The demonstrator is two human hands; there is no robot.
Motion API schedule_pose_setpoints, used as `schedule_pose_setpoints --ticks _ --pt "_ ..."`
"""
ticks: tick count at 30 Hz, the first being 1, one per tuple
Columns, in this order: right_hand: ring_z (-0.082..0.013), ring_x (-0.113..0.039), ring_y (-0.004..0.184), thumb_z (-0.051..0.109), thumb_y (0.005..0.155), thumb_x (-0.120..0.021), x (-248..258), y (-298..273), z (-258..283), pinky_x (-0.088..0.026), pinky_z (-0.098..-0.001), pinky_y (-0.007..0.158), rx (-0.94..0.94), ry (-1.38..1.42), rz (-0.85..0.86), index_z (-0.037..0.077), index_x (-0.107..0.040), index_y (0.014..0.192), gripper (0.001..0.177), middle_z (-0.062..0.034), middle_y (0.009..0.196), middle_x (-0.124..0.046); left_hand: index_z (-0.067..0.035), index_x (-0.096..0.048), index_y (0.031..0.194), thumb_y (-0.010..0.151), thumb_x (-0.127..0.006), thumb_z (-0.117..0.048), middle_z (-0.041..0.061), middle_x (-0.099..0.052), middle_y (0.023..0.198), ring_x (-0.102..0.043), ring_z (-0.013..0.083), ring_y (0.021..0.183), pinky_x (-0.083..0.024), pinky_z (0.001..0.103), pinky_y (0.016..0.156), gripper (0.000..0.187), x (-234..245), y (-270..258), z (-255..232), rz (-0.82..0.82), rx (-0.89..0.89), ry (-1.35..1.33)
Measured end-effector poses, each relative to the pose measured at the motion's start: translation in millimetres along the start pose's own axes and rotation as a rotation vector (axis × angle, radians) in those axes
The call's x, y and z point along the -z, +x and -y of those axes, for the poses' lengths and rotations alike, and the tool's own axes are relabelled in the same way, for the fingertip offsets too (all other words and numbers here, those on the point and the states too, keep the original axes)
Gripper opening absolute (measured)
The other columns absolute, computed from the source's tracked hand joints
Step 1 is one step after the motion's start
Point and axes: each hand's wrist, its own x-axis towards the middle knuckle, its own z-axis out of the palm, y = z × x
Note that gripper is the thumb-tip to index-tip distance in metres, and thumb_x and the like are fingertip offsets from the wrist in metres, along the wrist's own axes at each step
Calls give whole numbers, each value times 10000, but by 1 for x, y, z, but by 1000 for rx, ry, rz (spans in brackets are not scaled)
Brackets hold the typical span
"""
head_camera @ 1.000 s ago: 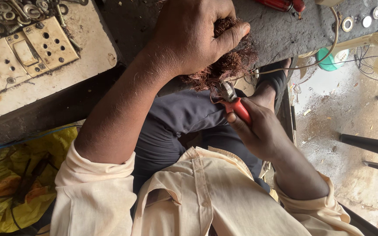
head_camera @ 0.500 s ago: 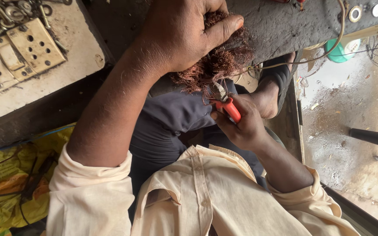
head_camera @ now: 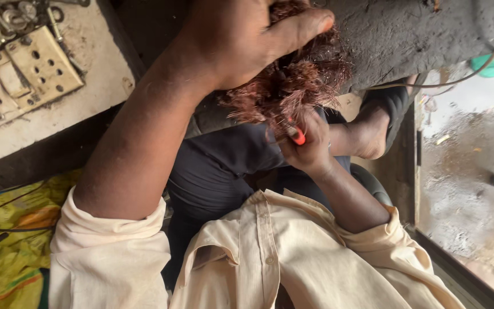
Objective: The person uses red-handled pliers to cut a bundle of copper wire into smaller pieces on a cluttered workbench. They repeatedly gather the wire, cut sections, and place the cut pieces on the bench.
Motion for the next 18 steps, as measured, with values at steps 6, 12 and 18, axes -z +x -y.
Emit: schedule_pose_setpoints --ticks 6,12,18 --pt "-335 -669 935 -1 884 -717 12 -21 6 -537 -398 820 -73 76 80 13 -638 1096 227 -173 1055 -665 -30 -685 1044 1122 -675 -220 48 -728 950 -723 148 852 -573 287 763 205 4 -1 -2 32 45 -135" --pt "-218 -642 964 16 964 -653 54 -46 31 -526 -343 854 -327 219 -45 14 -526 1247 310 -142 1115 -638 -29 -749 940 1102 -730 -207 37 -725 862 -674 119 749 -515 277 680 241 6 7 -6 64 111 -123" --pt "-309 -609 1138 -12 929 -725 113 -8 69 -532 -368 977 -287 -95 -226 -13 -441 1397 548 -190 1292 -545 -39 -767 948 1114 -803 -256 55 -716 836 -668 137 769 -512 307 703 276 8 7 -4 48 96 -31"
